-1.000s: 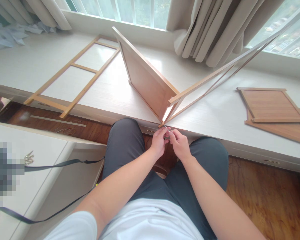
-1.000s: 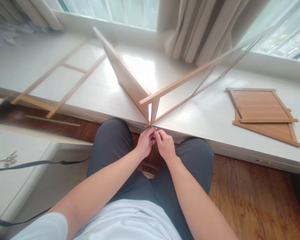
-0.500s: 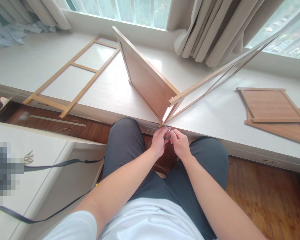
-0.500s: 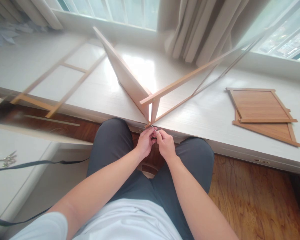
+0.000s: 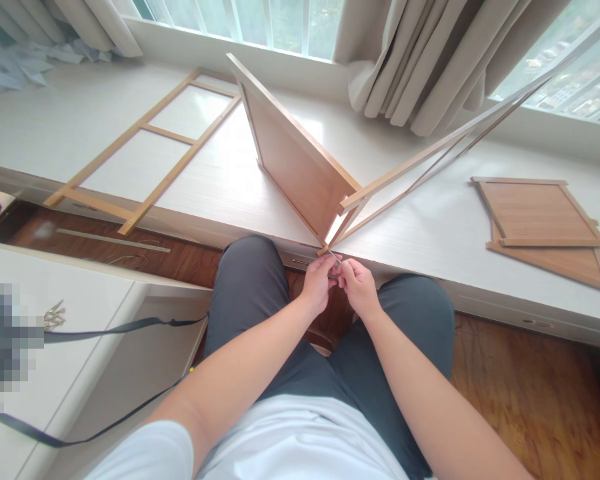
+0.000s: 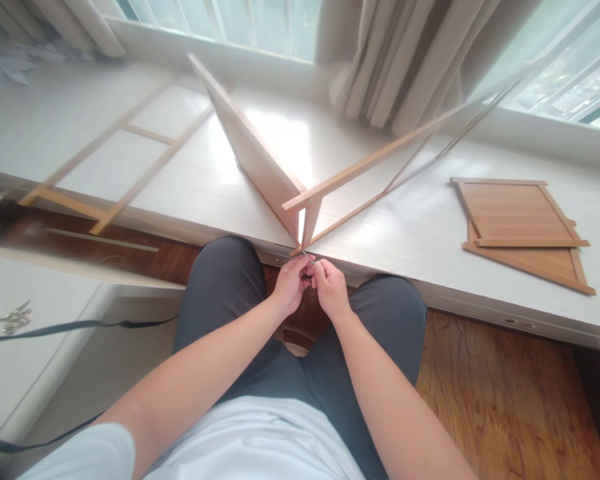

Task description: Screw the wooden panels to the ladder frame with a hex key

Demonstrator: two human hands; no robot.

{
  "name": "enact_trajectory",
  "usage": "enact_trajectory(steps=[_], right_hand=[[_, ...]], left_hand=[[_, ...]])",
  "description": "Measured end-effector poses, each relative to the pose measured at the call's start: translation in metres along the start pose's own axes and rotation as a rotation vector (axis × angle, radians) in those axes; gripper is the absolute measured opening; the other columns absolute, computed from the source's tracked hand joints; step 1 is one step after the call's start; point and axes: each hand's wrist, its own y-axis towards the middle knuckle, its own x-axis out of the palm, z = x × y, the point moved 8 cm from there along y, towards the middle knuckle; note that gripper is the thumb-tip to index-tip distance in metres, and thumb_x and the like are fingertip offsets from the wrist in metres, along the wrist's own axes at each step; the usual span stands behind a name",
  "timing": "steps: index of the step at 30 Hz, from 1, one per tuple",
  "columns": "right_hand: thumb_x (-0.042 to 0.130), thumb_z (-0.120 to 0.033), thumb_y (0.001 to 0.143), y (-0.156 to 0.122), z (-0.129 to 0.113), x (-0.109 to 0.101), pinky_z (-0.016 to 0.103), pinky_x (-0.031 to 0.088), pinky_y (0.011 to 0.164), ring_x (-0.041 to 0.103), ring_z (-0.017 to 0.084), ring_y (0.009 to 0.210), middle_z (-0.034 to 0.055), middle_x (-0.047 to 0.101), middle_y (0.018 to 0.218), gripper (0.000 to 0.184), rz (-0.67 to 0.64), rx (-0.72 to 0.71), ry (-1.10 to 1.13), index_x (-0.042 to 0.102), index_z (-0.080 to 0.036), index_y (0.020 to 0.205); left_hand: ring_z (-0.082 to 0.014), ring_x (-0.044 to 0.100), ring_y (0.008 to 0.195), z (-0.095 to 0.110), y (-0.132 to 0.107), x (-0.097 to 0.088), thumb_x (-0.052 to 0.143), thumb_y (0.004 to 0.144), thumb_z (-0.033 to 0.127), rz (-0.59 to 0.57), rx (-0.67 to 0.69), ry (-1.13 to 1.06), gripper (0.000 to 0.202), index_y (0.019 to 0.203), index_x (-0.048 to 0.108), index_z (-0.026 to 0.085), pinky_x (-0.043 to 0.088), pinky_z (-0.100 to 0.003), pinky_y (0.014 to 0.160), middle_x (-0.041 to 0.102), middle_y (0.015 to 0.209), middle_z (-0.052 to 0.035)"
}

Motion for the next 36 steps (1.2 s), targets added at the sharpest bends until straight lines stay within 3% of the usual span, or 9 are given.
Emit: enact_trajectory(steps=[6, 16, 22, 28, 36], right_hand=[[0.054, -0.049, 0.101, -0.005, -0.013, -0.004, 0.028, 0.042, 0.064, 0.054, 0.015, 0.061, -0.0013, 0.064, 0.068, 0.034, 0.008, -0.074, -0.139, 0.066, -0.023, 0.084], [0.052, -0.048, 0.102, -0.004, -0.014, -0.004, 0.027, 0.045, 0.066, 0.058, 0.016, 0.066, -0.0002, 0.068, 0.075, 0.035, 0.064, -0.116, -0.193, 0.068, -0.022, 0.085], [0.052, -0.045, 0.099, -0.002, -0.016, -0.004, 0.026, 0.037, 0.061, 0.046, 0.014, 0.059, -0.0029, 0.054, 0.062, 0.037, 0.101, -0.134, -0.3, 0.06, -0.022, 0.071], [0.054, -0.034, 0.096, -0.005, -0.021, -0.003, 0.028, 0.029, 0.066, 0.05, 0.016, 0.067, 0.0033, 0.064, 0.077, 0.024, 0.184, -0.133, -0.452, 0.062, -0.021, 0.076], [0.051, -0.048, 0.102, -0.003, -0.016, 0.005, 0.029, 0.044, 0.068, 0.062, 0.019, 0.067, 0.0024, 0.069, 0.075, 0.03, 0.028, -0.134, -0.271, 0.067, -0.024, 0.094]], left_hand=[[-0.0103, 0.05, 0.065, 0.004, -0.003, -0.001, 0.085, 0.071, 0.037, 0.021, -0.006, -0.024, 0.027, 0.085, 0.075, 0.016, 0.04, -0.022, 0.055, 0.055, 0.07, 0.0012], [-0.01, 0.052, 0.065, 0.001, 0.0, -0.003, 0.085, 0.071, 0.034, 0.038, -0.018, -0.042, 0.025, 0.085, 0.075, 0.016, 0.041, -0.021, 0.058, 0.057, 0.071, 0.0009], [-0.0106, 0.054, 0.067, 0.0, 0.0, -0.004, 0.085, 0.07, 0.033, 0.039, -0.025, -0.053, 0.024, 0.084, 0.075, 0.016, 0.042, -0.021, 0.059, 0.06, 0.072, 0.0002], [-0.0103, 0.055, 0.067, 0.003, -0.002, -0.002, 0.086, 0.069, 0.035, 0.037, -0.023, -0.078, 0.028, 0.085, 0.075, 0.016, 0.044, -0.022, 0.061, 0.06, 0.072, 0.0013], [-0.0118, 0.059, 0.071, 0.004, -0.001, -0.004, 0.087, 0.069, 0.035, 0.043, -0.017, -0.089, 0.029, 0.085, 0.074, 0.015, 0.044, -0.022, 0.059, 0.064, 0.079, -0.0009]])
